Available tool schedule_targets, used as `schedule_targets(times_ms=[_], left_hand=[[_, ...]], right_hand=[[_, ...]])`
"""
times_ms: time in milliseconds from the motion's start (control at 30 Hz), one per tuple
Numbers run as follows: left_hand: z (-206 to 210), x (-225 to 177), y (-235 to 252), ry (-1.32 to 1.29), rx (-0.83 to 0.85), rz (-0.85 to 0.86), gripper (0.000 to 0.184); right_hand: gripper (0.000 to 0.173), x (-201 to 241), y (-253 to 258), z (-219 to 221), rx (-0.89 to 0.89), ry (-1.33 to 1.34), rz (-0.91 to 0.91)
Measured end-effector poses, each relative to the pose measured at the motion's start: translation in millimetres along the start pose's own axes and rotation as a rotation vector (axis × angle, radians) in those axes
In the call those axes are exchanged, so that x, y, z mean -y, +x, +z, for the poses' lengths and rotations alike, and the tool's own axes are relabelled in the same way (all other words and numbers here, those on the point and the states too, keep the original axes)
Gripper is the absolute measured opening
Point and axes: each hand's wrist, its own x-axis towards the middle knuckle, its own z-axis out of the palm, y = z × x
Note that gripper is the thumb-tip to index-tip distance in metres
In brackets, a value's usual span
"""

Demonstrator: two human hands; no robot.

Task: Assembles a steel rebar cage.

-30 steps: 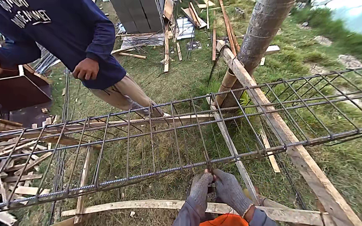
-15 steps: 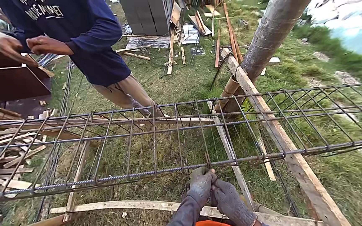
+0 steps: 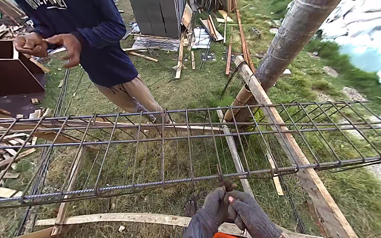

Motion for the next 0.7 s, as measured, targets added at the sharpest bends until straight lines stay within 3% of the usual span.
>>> schedule_targets(times_ms=[133,367,433,567,700], left_hand=[[1,4,6,-0.073,0.032,0.039,0.013],[-4,-3,5,0.127,-0.052,0.035,0.028],[2,-11,2,0.209,-0.106,0.016,0.029],[23,-39,-3,0.588,-0.239,-0.051,0.021],[44,-63,-13,1.015,-0.233,-0.106,0.02]], right_hand=[[0.027,7,2,-2,-0.058,0.161,0.077],[0.024,17,1,-20,-0.144,0.34,0.212],[0.024,3,3,-24,-0.169,0.241,0.175],[0.034,-34,15,-22,-0.197,-0.339,0.029],[0.033,-57,25,8,-0.128,-0.404,-0.018]])
